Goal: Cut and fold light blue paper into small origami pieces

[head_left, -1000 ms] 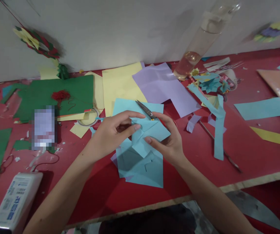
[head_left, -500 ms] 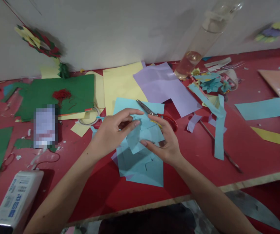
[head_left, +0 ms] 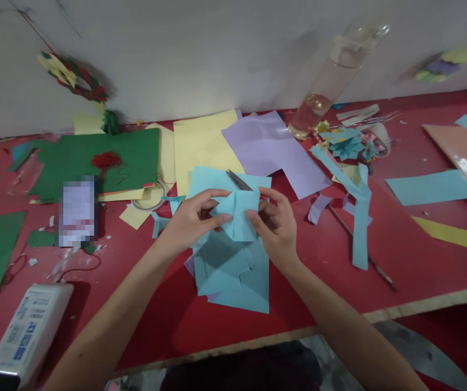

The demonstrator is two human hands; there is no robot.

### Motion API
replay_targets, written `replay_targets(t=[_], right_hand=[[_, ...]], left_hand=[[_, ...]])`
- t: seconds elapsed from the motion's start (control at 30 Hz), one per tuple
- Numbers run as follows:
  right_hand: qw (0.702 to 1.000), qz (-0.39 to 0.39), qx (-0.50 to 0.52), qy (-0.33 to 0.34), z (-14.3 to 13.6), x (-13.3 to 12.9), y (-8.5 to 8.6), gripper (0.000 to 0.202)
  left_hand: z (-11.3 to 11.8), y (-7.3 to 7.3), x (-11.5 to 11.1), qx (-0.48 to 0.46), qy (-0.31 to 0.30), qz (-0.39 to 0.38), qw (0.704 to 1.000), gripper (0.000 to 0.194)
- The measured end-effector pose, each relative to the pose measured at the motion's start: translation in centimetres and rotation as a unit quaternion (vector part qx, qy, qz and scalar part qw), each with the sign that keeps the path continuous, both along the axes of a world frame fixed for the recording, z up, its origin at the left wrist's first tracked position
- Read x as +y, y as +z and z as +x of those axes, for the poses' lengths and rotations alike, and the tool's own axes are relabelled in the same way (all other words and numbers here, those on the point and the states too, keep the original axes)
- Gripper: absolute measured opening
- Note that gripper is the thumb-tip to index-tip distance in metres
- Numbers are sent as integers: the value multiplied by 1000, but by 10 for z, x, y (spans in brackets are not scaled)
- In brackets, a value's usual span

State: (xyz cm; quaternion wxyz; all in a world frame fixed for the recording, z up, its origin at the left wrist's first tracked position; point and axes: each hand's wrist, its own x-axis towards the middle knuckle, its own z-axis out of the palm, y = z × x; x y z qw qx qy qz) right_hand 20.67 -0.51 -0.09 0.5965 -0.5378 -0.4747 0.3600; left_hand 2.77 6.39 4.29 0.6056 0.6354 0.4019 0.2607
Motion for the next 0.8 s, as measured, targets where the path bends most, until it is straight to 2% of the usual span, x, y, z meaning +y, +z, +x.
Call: replay_targets(t=[0.17, 0.27, 0.37, 0.5, 0.6, 0.8], right_hand=[[998, 9, -45, 41, 0, -2, -4, 39], [994, 17, -70, 82, 0, -4, -9, 42], [990, 30, -108, 90, 0, -4, -14, 44], [987, 30, -139, 74, 0, -3, -18, 40], [986, 34, -144, 70, 0, -4, -19, 40], [984, 31, -158, 72, -3, -7, -18, 31]], left_hand=[[-5, -24, -16, -50, 25, -107, 993, 38], [-8, -34, -24, -81, 52, -131, 987, 30], [-8, -39, -29, -102, 82, -141, 981, 32], [-8, -44, -33, -111, 119, -138, 977, 39], [-9, -45, -35, -105, 121, -127, 979, 42], [-12, -42, -37, -57, 155, -30, 986, 33]])
